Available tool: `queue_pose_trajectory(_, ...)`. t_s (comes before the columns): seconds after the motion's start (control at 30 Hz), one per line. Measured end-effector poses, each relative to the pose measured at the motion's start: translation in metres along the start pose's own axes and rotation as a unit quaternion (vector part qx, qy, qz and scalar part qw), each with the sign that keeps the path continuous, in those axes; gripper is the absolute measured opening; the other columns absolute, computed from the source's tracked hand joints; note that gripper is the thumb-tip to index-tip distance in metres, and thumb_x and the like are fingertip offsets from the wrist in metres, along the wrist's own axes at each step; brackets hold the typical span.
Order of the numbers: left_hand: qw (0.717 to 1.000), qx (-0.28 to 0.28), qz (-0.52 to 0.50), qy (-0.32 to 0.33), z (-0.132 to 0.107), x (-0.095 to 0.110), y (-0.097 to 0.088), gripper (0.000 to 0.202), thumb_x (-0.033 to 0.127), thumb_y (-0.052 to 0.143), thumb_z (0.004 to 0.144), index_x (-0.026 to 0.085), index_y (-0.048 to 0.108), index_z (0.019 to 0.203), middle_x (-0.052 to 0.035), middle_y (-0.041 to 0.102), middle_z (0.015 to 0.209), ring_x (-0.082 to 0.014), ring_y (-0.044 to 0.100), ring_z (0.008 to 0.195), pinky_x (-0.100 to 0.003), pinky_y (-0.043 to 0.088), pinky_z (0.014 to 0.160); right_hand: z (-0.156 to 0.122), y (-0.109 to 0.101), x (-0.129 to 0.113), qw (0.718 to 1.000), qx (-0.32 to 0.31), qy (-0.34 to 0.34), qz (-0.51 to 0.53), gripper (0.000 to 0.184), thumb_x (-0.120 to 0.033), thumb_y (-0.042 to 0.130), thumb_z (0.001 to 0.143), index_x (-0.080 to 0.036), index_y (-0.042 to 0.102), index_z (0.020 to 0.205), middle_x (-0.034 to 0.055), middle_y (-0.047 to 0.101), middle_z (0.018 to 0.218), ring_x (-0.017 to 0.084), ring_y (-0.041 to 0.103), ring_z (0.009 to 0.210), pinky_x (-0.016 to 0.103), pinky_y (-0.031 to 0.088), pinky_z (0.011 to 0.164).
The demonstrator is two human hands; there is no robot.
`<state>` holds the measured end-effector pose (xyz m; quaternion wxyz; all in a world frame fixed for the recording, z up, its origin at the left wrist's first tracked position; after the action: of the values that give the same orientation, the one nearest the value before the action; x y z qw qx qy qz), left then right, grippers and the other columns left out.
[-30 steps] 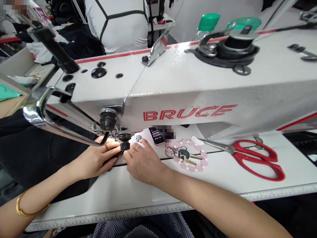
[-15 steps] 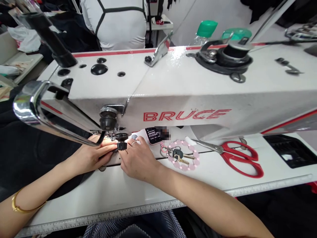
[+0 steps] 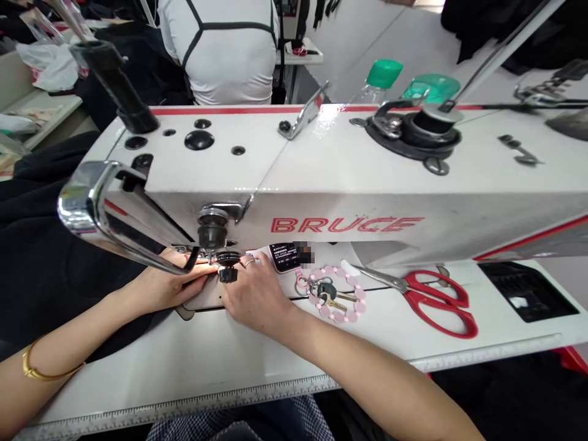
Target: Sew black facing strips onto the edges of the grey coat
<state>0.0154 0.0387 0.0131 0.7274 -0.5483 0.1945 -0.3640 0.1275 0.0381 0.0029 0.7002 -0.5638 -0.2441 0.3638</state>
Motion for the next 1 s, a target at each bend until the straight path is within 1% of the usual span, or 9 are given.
queue_pose_trajectory(0.07,1.000,-0.007,-0.003,-0.012,0.001,-0.002,0.001,0.023,0.019,0.044,0.081,0.019,0.061,0.097,-0.0020,0.067,0.093,-0.0146,0.058,0.072,-0.028,0.042,0.065,0.001,0.002,0.001,1.000,-0.004,0.004,-0.004,0.013,-0.022,0.043,0.081,-0.018,0.054,0.075,0.0043,0.055,0.073,0.021,0.045,0.079,0.038,0.028,0.074)
queue_pose_trajectory(0.2,0.999,-0.020,0.006,-0.038,0.004,-0.007,0.003,0.024,0.019,0.043,0.081,0.019,0.063,0.094,-0.0009,0.065,0.072,-0.0127,0.053,0.060,-0.028,0.041,0.065,0.002,0.005,0.002,1.000,0.004,0.007,-0.018,0.018,-0.019,0.044,0.079,-0.018,0.049,0.061,0.0034,0.052,0.063,0.020,0.046,0.074,0.036,0.028,0.072)
queue_pose_trajectory(0.3,0.999,0.000,0.022,-0.046,0.006,-0.011,0.001,0.023,0.020,0.043,0.080,0.019,0.065,0.090,-0.0011,0.061,0.063,-0.0140,0.051,0.059,-0.030,0.041,0.066,0.002,0.006,0.002,0.999,0.018,0.010,-0.025,0.017,-0.017,0.044,0.077,-0.018,0.050,0.062,0.0031,0.052,0.061,0.019,0.045,0.071,0.035,0.028,0.072)
queue_pose_trajectory(0.4,0.998,0.025,0.036,-0.047,0.008,-0.014,-0.001,0.021,0.020,0.044,0.079,0.019,0.065,0.076,-0.0011,0.056,0.056,-0.0149,0.049,0.058,-0.031,0.040,0.067,0.001,0.008,0.004,0.999,0.024,0.015,-0.017,0.015,-0.017,0.045,0.077,-0.018,0.051,0.063,0.0030,0.052,0.061,0.019,0.045,0.072,0.035,0.028,0.076)
queue_pose_trajectory(0.47,0.997,0.024,0.038,-0.060,0.009,-0.016,-0.002,0.023,0.020,0.045,0.079,0.018,0.062,0.064,-0.0007,0.052,0.053,-0.0147,0.047,0.058,-0.031,0.039,0.067,-0.001,0.008,0.005,0.999,0.026,0.020,-0.011,0.015,-0.017,0.046,0.077,-0.018,0.052,0.063,0.0035,0.053,0.063,0.019,0.046,0.074,0.035,0.028,0.078)
queue_pose_trajectory(0.6,0.994,0.006,0.046,-0.100,0.010,-0.019,-0.002,0.026,0.019,0.046,0.077,0.016,0.052,0.052,-0.0005,0.050,0.053,-0.0132,0.045,0.056,-0.029,0.039,0.066,-0.004,0.008,0.005,0.999,0.021,0.024,-0.015,0.013,-0.017,0.044,0.079,-0.017,0.057,0.078,0.0053,0.056,0.071,0.019,0.047,0.079,0.032,0.029,0.075)
queue_pose_trajectory(0.73,0.992,0.004,0.040,-0.116,0.009,-0.021,-0.001,0.021,0.021,0.047,0.075,0.016,0.052,0.055,-0.0018,0.052,0.059,-0.0140,0.046,0.059,-0.029,0.039,0.064,-0.006,0.010,0.002,1.000,-0.014,0.024,-0.012,0.017,-0.019,0.043,0.082,-0.018,0.056,0.093,0.0062,0.058,0.084,0.019,0.049,0.080,0.031,0.029,0.069)
queue_pose_trajectory(0.9,0.988,0.005,0.037,-0.152,-0.001,-0.026,0.000,0.015,0.022,0.049,0.072,0.017,0.052,0.058,-0.0013,0.050,0.058,-0.0160,0.048,0.064,-0.031,0.041,0.068,-0.008,0.009,0.002,0.999,-0.016,0.028,-0.008,0.017,-0.021,0.043,0.084,-0.019,0.056,0.095,0.0052,0.060,0.088,0.019,0.051,0.080,0.031,0.031,0.066)
queue_pose_trajectory(1.0,0.988,0.020,0.026,-0.153,-0.015,-0.017,-0.005,0.009,0.020,0.049,0.071,0.016,0.057,0.070,-0.0034,0.055,0.069,-0.0179,0.050,0.073,-0.033,0.041,0.073,-0.008,0.007,0.001,1.000,-0.004,0.024,-0.003,0.018,-0.020,0.042,0.084,-0.019,0.057,0.094,0.0048,0.060,0.089,0.018,0.051,0.079,0.030,0.033,0.066)
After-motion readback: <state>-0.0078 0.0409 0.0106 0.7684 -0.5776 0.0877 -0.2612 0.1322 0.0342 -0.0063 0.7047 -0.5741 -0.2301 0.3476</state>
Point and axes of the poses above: each hand's wrist, its own z-axis towards the middle knuckle, its own y-axis out of the palm, x = y × z, the point moved 6 cm from there along z, towards the middle knuckle
